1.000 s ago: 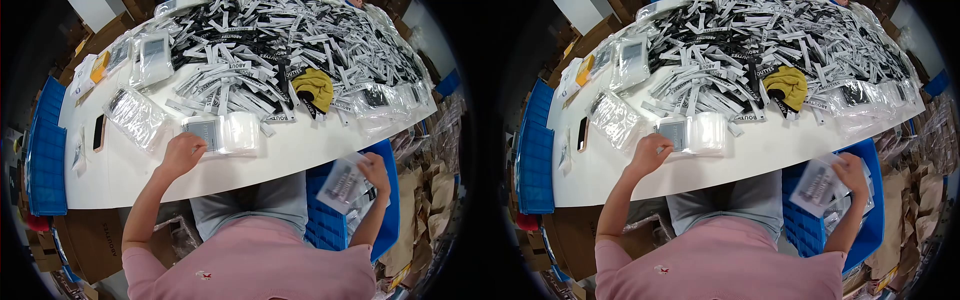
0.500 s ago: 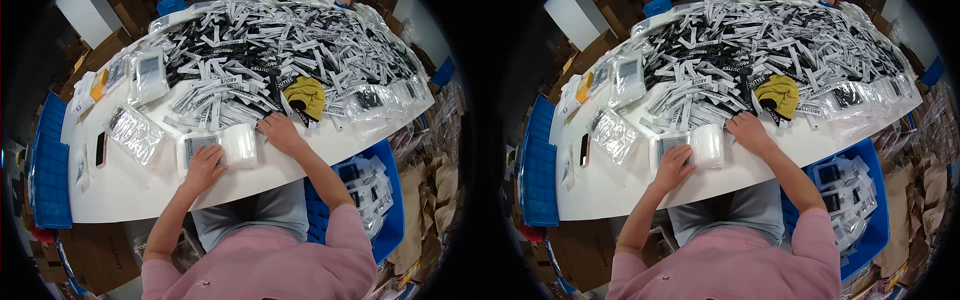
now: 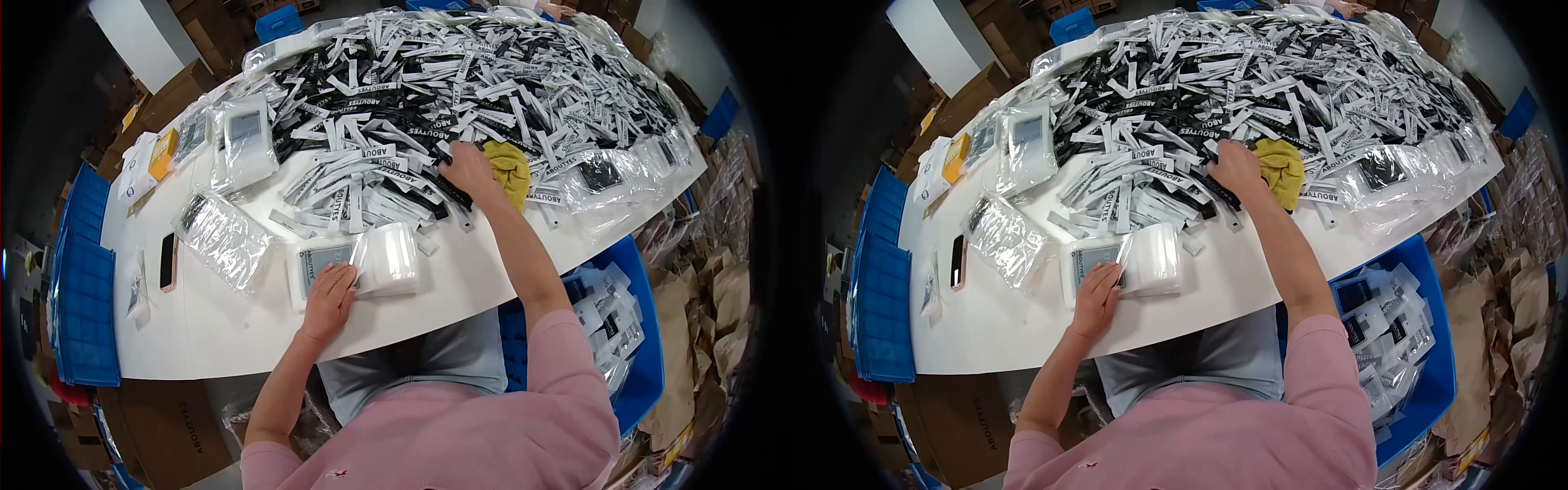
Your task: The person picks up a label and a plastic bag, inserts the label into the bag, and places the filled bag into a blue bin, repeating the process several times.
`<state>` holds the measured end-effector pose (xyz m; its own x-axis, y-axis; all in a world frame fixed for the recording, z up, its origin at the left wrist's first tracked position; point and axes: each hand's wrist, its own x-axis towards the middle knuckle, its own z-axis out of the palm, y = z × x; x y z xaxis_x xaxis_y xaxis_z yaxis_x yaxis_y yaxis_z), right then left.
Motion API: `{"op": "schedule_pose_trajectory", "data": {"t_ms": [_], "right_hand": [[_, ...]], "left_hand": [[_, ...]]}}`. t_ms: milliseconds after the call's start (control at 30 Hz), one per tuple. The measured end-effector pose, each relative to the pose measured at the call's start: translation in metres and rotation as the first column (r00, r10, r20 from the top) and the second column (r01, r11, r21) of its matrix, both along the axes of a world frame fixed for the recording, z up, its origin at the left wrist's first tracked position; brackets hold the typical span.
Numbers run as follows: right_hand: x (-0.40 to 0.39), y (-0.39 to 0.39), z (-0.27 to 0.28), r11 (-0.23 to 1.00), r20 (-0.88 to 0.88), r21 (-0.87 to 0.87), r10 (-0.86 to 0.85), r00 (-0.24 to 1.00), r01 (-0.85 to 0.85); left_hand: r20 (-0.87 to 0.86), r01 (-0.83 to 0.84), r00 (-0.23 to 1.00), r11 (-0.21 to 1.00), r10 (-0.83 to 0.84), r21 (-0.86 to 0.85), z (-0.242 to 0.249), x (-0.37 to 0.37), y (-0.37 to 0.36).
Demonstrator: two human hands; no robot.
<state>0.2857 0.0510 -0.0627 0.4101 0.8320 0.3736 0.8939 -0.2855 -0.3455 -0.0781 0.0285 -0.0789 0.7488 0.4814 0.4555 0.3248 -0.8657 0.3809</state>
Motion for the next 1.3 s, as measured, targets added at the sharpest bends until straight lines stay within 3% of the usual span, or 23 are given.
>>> {"op": "schedule_pose_trajectory", "data": {"t_ms": [67,133,167,200,233,267,367,400,467,533,600,667,733,800,833,867,900,933,1000,1033,1100,1200,1300], "right_hand": [[0.005,0.003,0.011,0.998,-0.175,0.036,-0.039,0.984,0.046],[0.014,0.001,0.015,0.991,-0.187,0.079,-0.090,0.978,0.106],[0.019,-0.004,0.017,0.978,-0.594,0.182,0.029,0.804,0.100],[0.020,-0.012,0.022,0.952,-0.867,0.272,0.179,0.466,0.142],[0.019,-0.018,0.022,0.914,-0.896,0.368,0.300,0.328,0.169],[0.018,-0.024,0.022,0.915,-0.896,0.367,0.299,0.327,0.169],[-0.003,-0.046,0.038,0.800,-0.803,0.413,0.545,-0.240,0.435],[-0.012,-0.061,0.047,0.802,-0.805,0.410,0.542,-0.241,0.434],[-0.030,-0.088,0.053,0.854,-0.893,0.436,0.450,0.017,0.282],[-0.064,-0.108,0.036,0.799,-0.823,0.552,0.474,0.315,0.239],[-0.090,-0.126,0.004,0.805,-0.746,0.585,0.488,0.454,0.096],[-0.102,-0.140,-0.025,0.922,-0.840,0.385,0.367,0.399,-0.036],[-0.099,-0.144,-0.030,0.925,-0.829,0.370,0.369,0.420,-0.083],[-0.105,-0.146,-0.013,0.846,-0.475,0.491,0.459,0.751,-0.206],[-0.109,-0.144,-0.011,0.846,-0.474,0.491,0.460,0.751,-0.207],[-0.115,-0.142,-0.010,0.856,-0.647,0.499,0.472,0.598,-0.135],[-0.118,-0.141,-0.008,0.870,-0.782,0.490,0.470,0.409,-0.064],[-0.117,-0.142,0.002,0.870,-0.782,0.489,0.471,0.408,-0.067],[-0.113,-0.144,0.025,0.919,-0.906,0.390,0.372,-0.202,-0.056],[-0.116,-0.143,0.025,0.919,-0.906,0.390,0.373,-0.202,-0.056],[-0.124,-0.138,0.025,0.900,-0.885,0.436,0.430,0.176,-0.008],[-0.120,-0.135,0.025,0.892,-0.884,0.444,0.419,0.206,0.089],[-0.108,-0.134,0.020,0.918,-0.896,0.395,0.377,0.233,0.035]], "left_hand": [[0.007,-0.010,1.000,1.000,0.010,-0.003,0.000,0.000,0.000],[0.014,-0.008,1.000,1.000,0.008,0.000,0.000,0.000,0.000],[0.016,-0.010,1.000,1.000,0.010,-0.003,0.000,0.000,0.000],[0.018,-0.010,1.000,1.000,0.010,0.003,-0.001,0.000,0.000],[0.019,-0.009,1.000,1.000,0.009,0.010,-0.001,0.000,0.000],[0.018,-0.010,1.000,1.000,0.010,0.009,-0.001,0.001,0.000],[0.009,-0.011,1.000,0.999,0.010,0.036,-0.001,0.001,0.000],[0.022,-0.012,1.000,1.000,0.012,0.008,0.000,0.001,-0.001],[0.035,-0.017,0.999,1.000,0.017,-0.021,0.000,0.002,-0.001],[0.120,-0.076,0.989,0.996,0.082,-0.056,-0.002,0.002,0.000],[0.046,-0.148,0.986,0.975,0.158,-0.164,0.006,0.002,0.002],[-0.032,-0.220,0.975,0.939,0.219,-0.266,0.016,0.006,0.001],[0.152,-0.154,0.967,0.945,0.204,-0.289,0.028,0.019,-0.007],[0.194,-0.106,0.970,0.974,0.145,-0.202,0.045,0.034,-0.025],[0.236,-0.060,0.968,0.992,0.084,-0.107,0.049,0.043,-0.032],[0.296,0.024,0.955,0.999,-0.034,0.034,0.048,0.052,-0.033],[0.296,0.021,0.955,0.999,-0.030,0.034,0.051,0.057,-0.036],[0.246,0.096,0.960,0.982,-0.135,0.161,0.056,0.062,-0.039],[0.123,0.204,0.961,0.935,-0.248,0.291,0.062,0.065,-0.044],[0.123,0.204,0.961,0.934,-0.248,0.292,0.064,0.066,-0.043],[0.109,0.223,0.958,0.927,-0.266,0.303,0.066,0.066,-0.042],[0.079,0.207,0.968,0.933,-0.239,0.296,0.056,0.062,-0.037],[0.039,0.208,0.974,0.945,-0.225,0.253,0.051,0.059,-0.039]]}}
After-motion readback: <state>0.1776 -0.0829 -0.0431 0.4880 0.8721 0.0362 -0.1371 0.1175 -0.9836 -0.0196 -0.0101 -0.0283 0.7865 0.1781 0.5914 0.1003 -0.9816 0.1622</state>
